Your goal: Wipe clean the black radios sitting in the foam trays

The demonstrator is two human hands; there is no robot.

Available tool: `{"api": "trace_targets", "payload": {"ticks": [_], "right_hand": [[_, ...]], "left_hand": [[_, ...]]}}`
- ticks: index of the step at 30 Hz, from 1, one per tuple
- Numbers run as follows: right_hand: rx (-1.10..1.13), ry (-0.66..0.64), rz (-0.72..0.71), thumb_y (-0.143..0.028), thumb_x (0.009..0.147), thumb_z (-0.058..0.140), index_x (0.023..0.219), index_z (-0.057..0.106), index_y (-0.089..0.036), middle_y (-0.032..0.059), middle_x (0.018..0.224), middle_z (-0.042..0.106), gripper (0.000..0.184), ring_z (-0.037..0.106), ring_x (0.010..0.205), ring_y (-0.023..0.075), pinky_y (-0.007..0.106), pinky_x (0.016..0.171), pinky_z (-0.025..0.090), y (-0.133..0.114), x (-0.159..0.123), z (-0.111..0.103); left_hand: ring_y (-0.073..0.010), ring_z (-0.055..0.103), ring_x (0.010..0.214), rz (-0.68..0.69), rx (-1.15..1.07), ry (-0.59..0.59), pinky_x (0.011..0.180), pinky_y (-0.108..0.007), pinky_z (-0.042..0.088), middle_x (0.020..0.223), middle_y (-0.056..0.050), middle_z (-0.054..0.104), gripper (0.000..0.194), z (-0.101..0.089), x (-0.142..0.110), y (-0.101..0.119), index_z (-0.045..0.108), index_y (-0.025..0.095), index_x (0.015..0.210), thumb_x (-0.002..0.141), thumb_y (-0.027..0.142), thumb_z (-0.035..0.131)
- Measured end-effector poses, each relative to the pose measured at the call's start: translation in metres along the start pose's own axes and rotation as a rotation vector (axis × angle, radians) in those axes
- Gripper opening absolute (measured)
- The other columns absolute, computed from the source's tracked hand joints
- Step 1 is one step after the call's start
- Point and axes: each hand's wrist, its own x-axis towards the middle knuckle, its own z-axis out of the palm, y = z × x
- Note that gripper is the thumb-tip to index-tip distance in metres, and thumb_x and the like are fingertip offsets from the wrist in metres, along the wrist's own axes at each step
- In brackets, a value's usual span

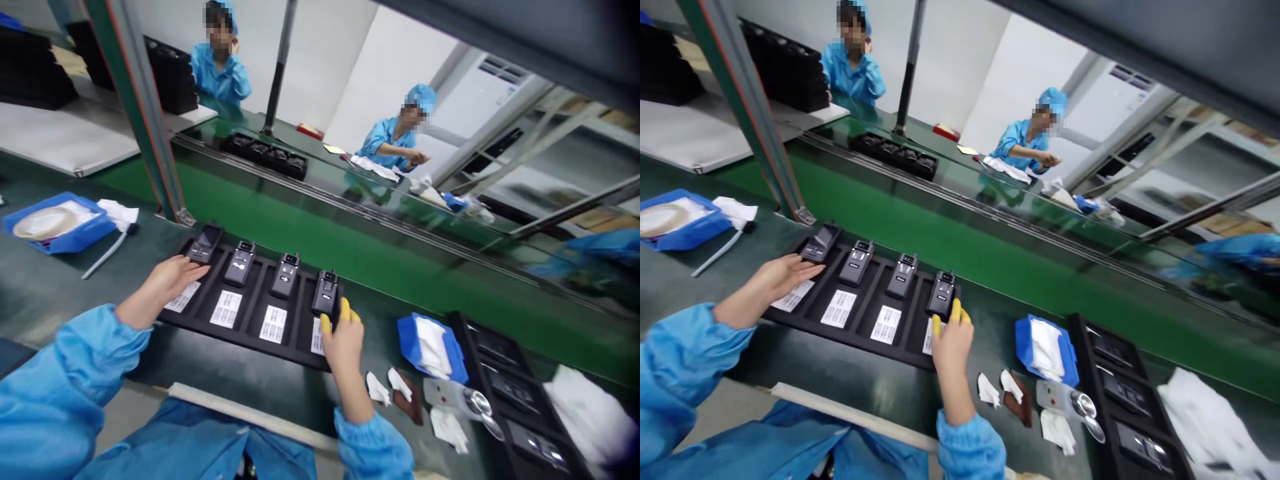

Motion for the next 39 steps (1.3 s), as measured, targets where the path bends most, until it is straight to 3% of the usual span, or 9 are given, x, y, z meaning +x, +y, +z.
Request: {"api": "trace_targets", "payload": {"ticks": [5,9,13,17,24,28,32,36,39], "right_hand": [[0.095,-0.078,0.141,-0.037,0.075,0.064,0.132,0.044,0.005,0.0282,0.106,0.056,0.074,0.05,0.104,0.0388,0.049,0.091,0.037,-0.026,0.015,0.017],[0.289,-0.107,0.254,-0.032,0.069,0.067,0.131,0.044,0.004,0.0287,0.109,0.055,0.075,0.047,0.112,0.0411,0.051,0.095,0.034,-0.027,0.017,0.012],[0.595,-0.109,0.431,-0.044,0.067,0.065,0.135,0.038,-0.007,0.0168,0.1,0.061,0.081,0.056,0.103,0.0326,0.047,0.09,0.042,-0.019,0.028,0.009],[1.009,-0.134,0.555,-0.054,0.071,0.053,0.12,0.045,-0.02,0.0032,0.087,0.063,0.06,0.063,0.081,0.0191,0.037,0.074,0.053,-0.018,0.041,0.017],[1.351,-0.274,0.583,-0.047,0.074,0.047,0.084,0.053,-0.02,0.0079,0.083,0.069,0.029,0.068,0.085,0.0223,0.043,0.075,0.055,-0.019,0.052,0.024],[1.234,-0.268,0.601,-0.039,0.075,0.05,0.093,0.052,-0.02,0.0034,0.079,0.067,0.026,0.069,0.078,0.0198,0.041,0.075,0.055,-0.015,0.044,0.023],[0.875,-0.256,0.599,-0.029,0.078,0.048,0.113,0.052,-0.018,-0.0023,0.062,0.061,0.037,0.065,0.062,0.0183,0.037,0.071,0.053,-0.009,0.036,0.019],[0.46,-0.298,0.54,-0.019,0.076,0.046,0.116,0.058,-0.015,-0.0001,0.056,0.059,0.041,0.065,0.069,0.0223,0.037,0.077,0.049,-0.008,0.038,0.008],[0.241,-0.319,0.476,-0.017,0.078,0.043,0.121,0.056,-0.012,0.007,0.068,0.065,0.045,0.066,0.079,0.0246,0.039,0.08,0.047,-0.013,0.041,0.0]], "left_hand": [[-0.0261,0.069,0.094,0.158,0.313,0.054,0.087,-0.045,0.055,0.117,-0.024,0.057,0.047,-0.004,-0.014,-0.002,0.04,0.008,0.13,0.083,0.0,0.04],[-0.0266,0.063,0.105,0.395,0.562,0.084,0.096,-0.048,0.048,0.113,-0.016,0.059,0.053,-0.007,-0.028,-0.024,0.043,0.014,0.129,0.077,0.006,0.053],[-0.0301,0.045,0.124,0.671,0.867,0.012,0.109,-0.046,0.031,0.126,-0.013,0.051,0.066,0.004,-0.04,-0.058,0.048,0.018,0.128,0.066,0.016,0.07],[-0.0391,0.04,0.125,0.789,1.125,-0.091,0.107,-0.048,0.028,0.121,-0.018,0.052,0.08,0.023,-0.04,-0.084,0.049,0.013,0.129,0.057,0.025,0.081],[-0.0461,0.036,0.125,0.795,1.263,-0.086,0.105,-0.051,0.025,0.112,-0.021,0.055,0.075,0.033,-0.029,-0.088,0.052,0.011,0.127,0.058,0.021,0.081],[-0.0427,0.038,0.125,0.716,1.142,-0.065,0.104,-0.045,0.029,0.107,-0.017,0.059,0.072,0.036,-0.029,-0.08,0.055,0.014,0.121,0.053,0.013,0.081],[-0.0298,0.057,0.106,0.55,0.909,-0.055,0.091,-0.036,0.044,0.096,-0.009,0.061,0.069,0.045,-0.025,-0.07,0.051,0.019,0.121,0.059,0.017,0.08],[-0.0165,0.063,0.069,0.308,0.605,-0.109,0.072,-0.035,0.054,0.079,-0.003,0.061,0.036,0.055,-0.019,-0.071,0.05,0.018,0.112,0.078,0.021,0.062],[-0.0152,0.064,0.065,0.157,0.406,-0.154,0.065,-0.032,0.055,0.076,-0.005,0.063,0.015,0.058,-0.017,-0.079,0.055,0.015,0.097,0.085,0.022,0.052]]}}
